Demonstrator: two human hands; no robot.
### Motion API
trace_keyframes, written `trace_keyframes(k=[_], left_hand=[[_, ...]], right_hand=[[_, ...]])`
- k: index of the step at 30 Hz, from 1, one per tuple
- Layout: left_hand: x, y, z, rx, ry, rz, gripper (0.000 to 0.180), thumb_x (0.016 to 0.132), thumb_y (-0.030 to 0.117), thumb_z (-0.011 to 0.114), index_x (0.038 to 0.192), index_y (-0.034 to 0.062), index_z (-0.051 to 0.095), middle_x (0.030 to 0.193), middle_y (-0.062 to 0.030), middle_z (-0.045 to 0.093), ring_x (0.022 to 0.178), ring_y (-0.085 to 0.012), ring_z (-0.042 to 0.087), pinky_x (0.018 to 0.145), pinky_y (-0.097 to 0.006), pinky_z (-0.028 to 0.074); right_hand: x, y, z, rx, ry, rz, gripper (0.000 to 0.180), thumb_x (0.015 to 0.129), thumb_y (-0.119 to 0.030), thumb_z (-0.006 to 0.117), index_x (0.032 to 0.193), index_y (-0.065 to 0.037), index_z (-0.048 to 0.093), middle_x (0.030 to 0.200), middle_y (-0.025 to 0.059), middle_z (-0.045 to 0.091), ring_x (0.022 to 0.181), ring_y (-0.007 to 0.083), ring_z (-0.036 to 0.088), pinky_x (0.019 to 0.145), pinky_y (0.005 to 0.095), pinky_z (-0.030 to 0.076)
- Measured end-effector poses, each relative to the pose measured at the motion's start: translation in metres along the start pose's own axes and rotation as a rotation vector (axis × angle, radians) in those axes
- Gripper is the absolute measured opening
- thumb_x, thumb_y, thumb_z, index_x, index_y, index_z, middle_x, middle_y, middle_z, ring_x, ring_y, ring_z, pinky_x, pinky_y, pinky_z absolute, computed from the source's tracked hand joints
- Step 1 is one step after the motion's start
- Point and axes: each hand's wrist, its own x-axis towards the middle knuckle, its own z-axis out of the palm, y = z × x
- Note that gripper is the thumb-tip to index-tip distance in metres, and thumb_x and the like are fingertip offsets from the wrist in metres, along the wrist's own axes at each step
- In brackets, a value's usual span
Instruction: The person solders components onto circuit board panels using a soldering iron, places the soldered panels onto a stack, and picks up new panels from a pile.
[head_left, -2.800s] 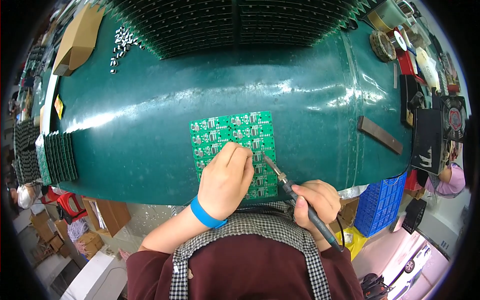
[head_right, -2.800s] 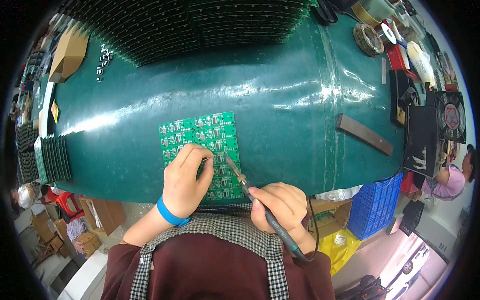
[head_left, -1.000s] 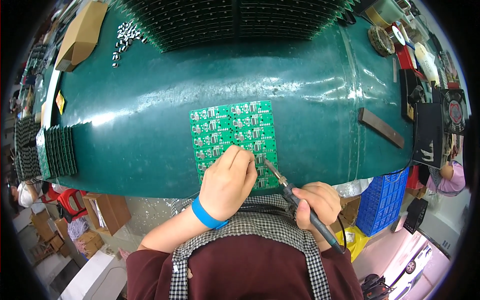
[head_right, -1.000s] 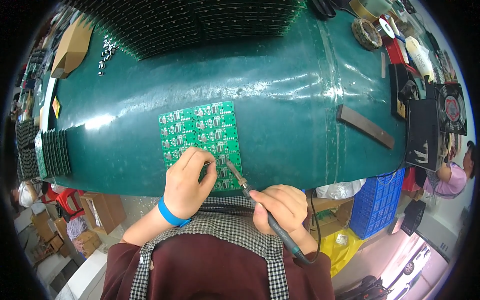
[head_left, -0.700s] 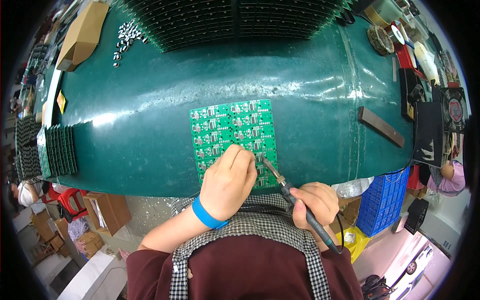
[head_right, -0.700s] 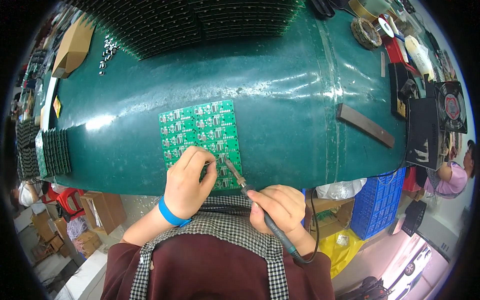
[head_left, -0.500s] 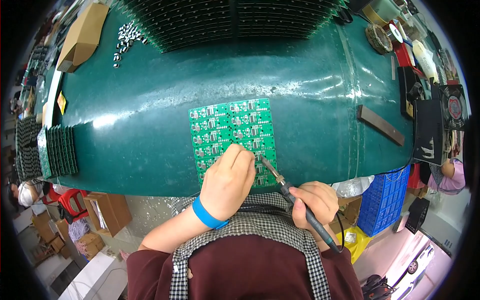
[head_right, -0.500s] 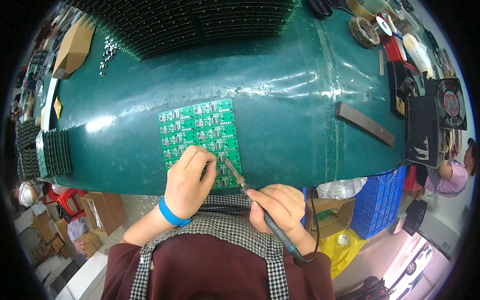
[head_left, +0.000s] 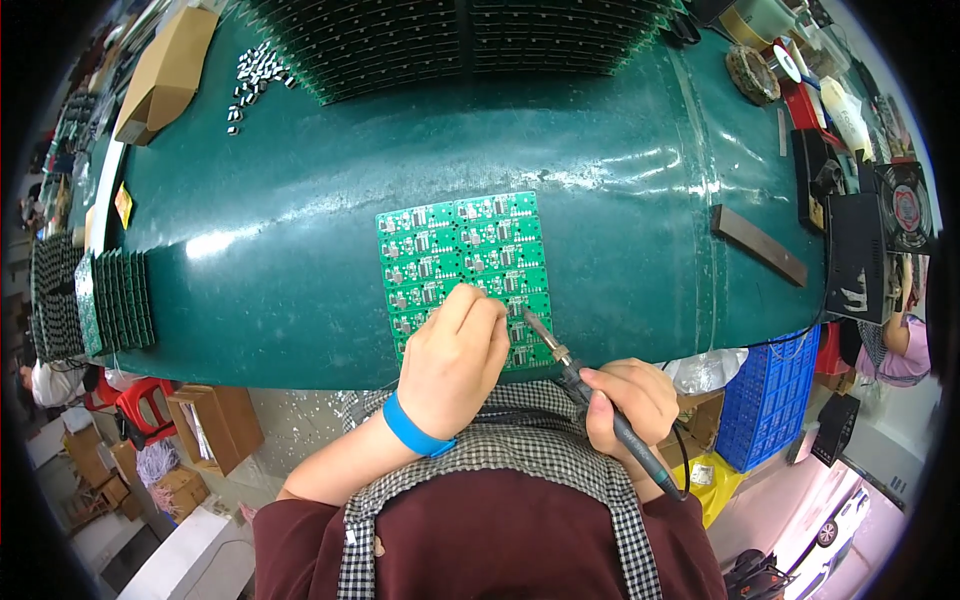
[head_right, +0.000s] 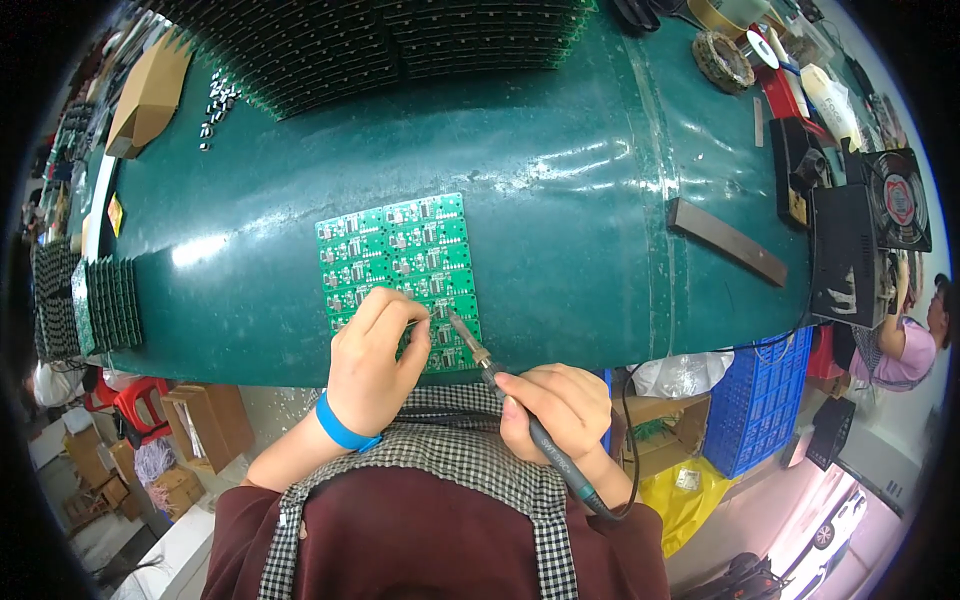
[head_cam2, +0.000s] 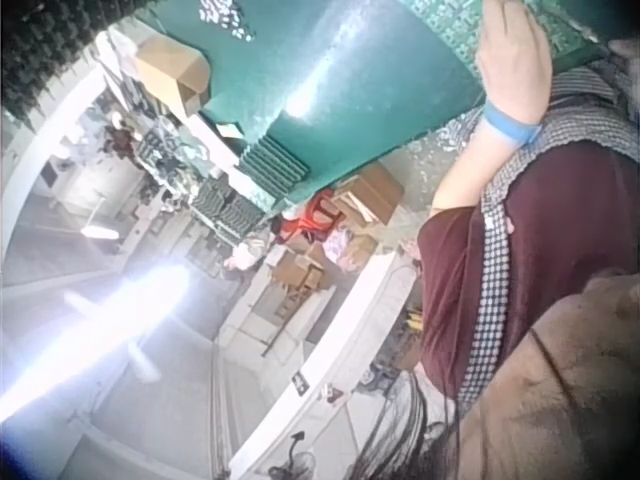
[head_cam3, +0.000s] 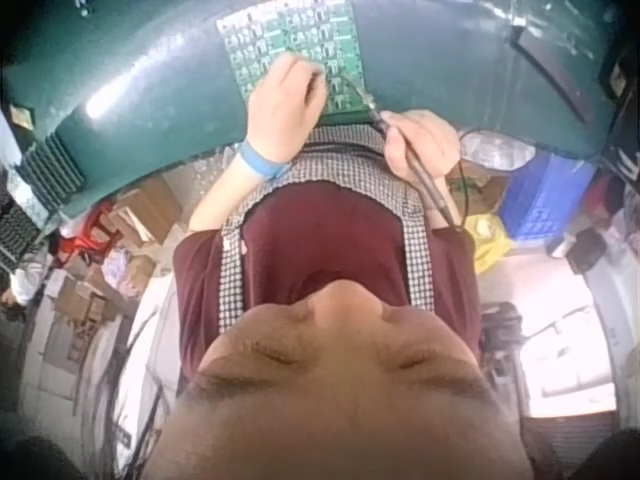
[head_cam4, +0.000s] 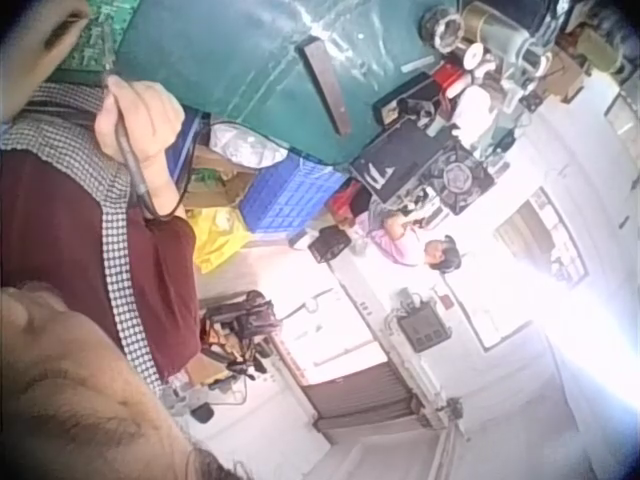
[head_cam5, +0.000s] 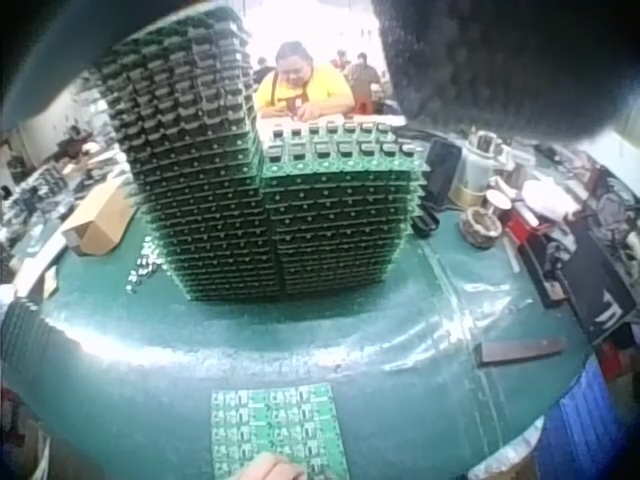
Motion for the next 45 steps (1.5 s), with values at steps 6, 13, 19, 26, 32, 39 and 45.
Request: trace_keyframes(k=[6, 13, 19, 26, 32, 39, 45], left_hand=[[-0.001, -0.001, 0.001, -0.012, -0.015, 0.002, 0.016, 0.075, -0.004, 0.066, 0.087, 0.0019, 0.057, 0.086, -0.0112, 0.057, 0.074, -0.0281, 0.062, 0.061, -0.035, 0.050], [0.000, -0.003, 0.001, -0.047, -0.041, 0.031, 0.015, 0.076, -0.004, 0.066, 0.088, 0.0026, 0.059, 0.084, -0.0098, 0.056, 0.072, -0.0271, 0.061, 0.061, -0.035, 0.050], [-0.004, 0.000, -0.006, -0.017, -0.078, 0.006, 0.015, 0.076, -0.003, 0.067, 0.088, 0.0033, 0.060, 0.084, -0.0086, 0.056, 0.072, -0.0263, 0.061, 0.061, -0.034, 0.049], [-0.008, 0.000, -0.005, -0.009, -0.018, 0.030, 0.013, 0.077, -0.001, 0.065, 0.087, 0.0038, 0.058, 0.081, -0.0092, 0.055, 0.070, -0.0259, 0.060, 0.058, -0.035, 0.049], [-0.008, -0.002, -0.007, -0.016, -0.030, 0.030, 0.012, 0.077, 0.000, 0.065, 0.086, 0.0038, 0.056, 0.080, -0.0085, 0.054, 0.066, -0.0248, 0.061, 0.055, -0.035, 0.049], [-0.007, -0.002, -0.011, -0.014, -0.068, 0.089, 0.016, 0.071, -0.001, 0.066, 0.081, 0.0026, 0.054, 0.087, -0.0077, 0.059, 0.066, -0.0217, 0.063, 0.052, -0.032, 0.051], [-0.003, -0.005, -0.011, -0.018, -0.073, 0.116, 0.016, 0.071, -0.001, 0.066, 0.083, 0.0025, 0.055, 0.087, -0.0082, 0.061, 0.066, -0.0211, 0.064, 0.052, -0.031, 0.053]], right_hand=[[0.000, 0.002, 0.002, 0.005, 0.002, -0.013, 0.013, 0.071, -0.005, 0.063, 0.081, 0.001, 0.068, 0.063, 0.0084, 0.061, 0.051, 0.0206, 0.061, 0.046, 0.0282, 0.048], [-0.004, 0.000, 0.001, 0.003, -0.005, -0.015, 0.013, 0.071, -0.005, 0.063, 0.081, 0.000, 0.067, 0.063, 0.0082, 0.061, 0.051, 0.0202, 0.060, 0.046, 0.0280, 0.048], [-0.006, -0.003, -0.007, -0.019, 0.008, -0.040, 0.012, 0.074, -0.008, 0.061, 0.081, 0.000, 0.067, 0.063, 0.0082, 0.061, 0.051, 0.0204, 0.061, 0.048, 0.0285, 0.049], [-0.010, -0.003, -0.008, -0.026, 0.019, -0.046, 0.013, 0.076, -0.009, 0.060, 0.081, 0.001, 0.067, 0.063, 0.0086, 0.061, 0.051, 0.0203, 0.060, 0.047, 0.0291, 0.049], [-0.014, -0.002, -0.012, -0.020, 0.000, -0.039, 0.015, 0.077, -0.011, 0.059, 0.084, 0.001, 0.065, 0.063, 0.0086, 0.061, 0.051, 0.0210, 0.060, 0.047, 0.0297, 0.048], [-0.018, -0.005, -0.016, 0.010, -0.030, 0.017, 0.016, 0.080, -0.016, 0.061, 0.088, -0.002, 0.064, 0.071, 0.0080, 0.061, 0.057, 0.0223, 0.060, 0.051, 0.0312, 0.048], [-0.017, -0.004, -0.015, -0.002, -0.031, 0.058, 0.017, 0.081, -0.019, 0.061, 0.087, -0.003, 0.064, 0.072, 0.0074, 0.061, 0.059, 0.0225, 0.061, 0.051, 0.0321, 0.048]])
